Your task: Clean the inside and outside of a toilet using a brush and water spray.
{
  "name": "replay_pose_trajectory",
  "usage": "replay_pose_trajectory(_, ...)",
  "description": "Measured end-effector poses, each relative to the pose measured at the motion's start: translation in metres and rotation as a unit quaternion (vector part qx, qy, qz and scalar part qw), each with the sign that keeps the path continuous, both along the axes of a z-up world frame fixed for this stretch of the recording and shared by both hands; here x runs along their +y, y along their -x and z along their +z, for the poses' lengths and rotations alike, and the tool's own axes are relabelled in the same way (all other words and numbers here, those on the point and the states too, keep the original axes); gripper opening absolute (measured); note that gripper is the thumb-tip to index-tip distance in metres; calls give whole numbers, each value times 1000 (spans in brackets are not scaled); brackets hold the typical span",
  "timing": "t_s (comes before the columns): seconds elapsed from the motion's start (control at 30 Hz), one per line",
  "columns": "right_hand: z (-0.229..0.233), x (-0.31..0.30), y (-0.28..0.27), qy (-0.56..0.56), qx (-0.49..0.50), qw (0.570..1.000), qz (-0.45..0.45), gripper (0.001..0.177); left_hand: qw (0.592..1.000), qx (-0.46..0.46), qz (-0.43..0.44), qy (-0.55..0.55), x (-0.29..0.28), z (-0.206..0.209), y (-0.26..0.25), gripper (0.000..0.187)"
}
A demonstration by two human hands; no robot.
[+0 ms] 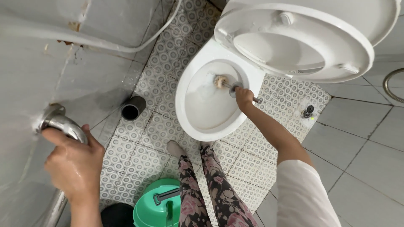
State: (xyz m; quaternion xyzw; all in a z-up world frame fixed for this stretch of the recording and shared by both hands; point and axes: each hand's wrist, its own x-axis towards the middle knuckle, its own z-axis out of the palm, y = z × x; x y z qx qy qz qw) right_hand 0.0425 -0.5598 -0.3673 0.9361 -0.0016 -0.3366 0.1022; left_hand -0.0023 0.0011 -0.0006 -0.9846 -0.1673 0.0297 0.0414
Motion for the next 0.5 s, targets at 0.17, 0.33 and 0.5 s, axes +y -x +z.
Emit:
replay_pose_trajectory(0.17, -126, -20, 99, 64, -85, 977, 186, 55, 1000, 0, -3, -2, 0, -1, 3, 50)
replay_pose_trajectory(0.33, 18, 41, 100, -85, 199, 974, -69, 38, 1000, -15, -14, 8, 5, -9, 10, 49)
replay_pose_trajectory(0.5, 88, 25, 40, -14, 227, 974, -16, 33, 1000, -25, -12, 13, 3, -5, 6, 49)
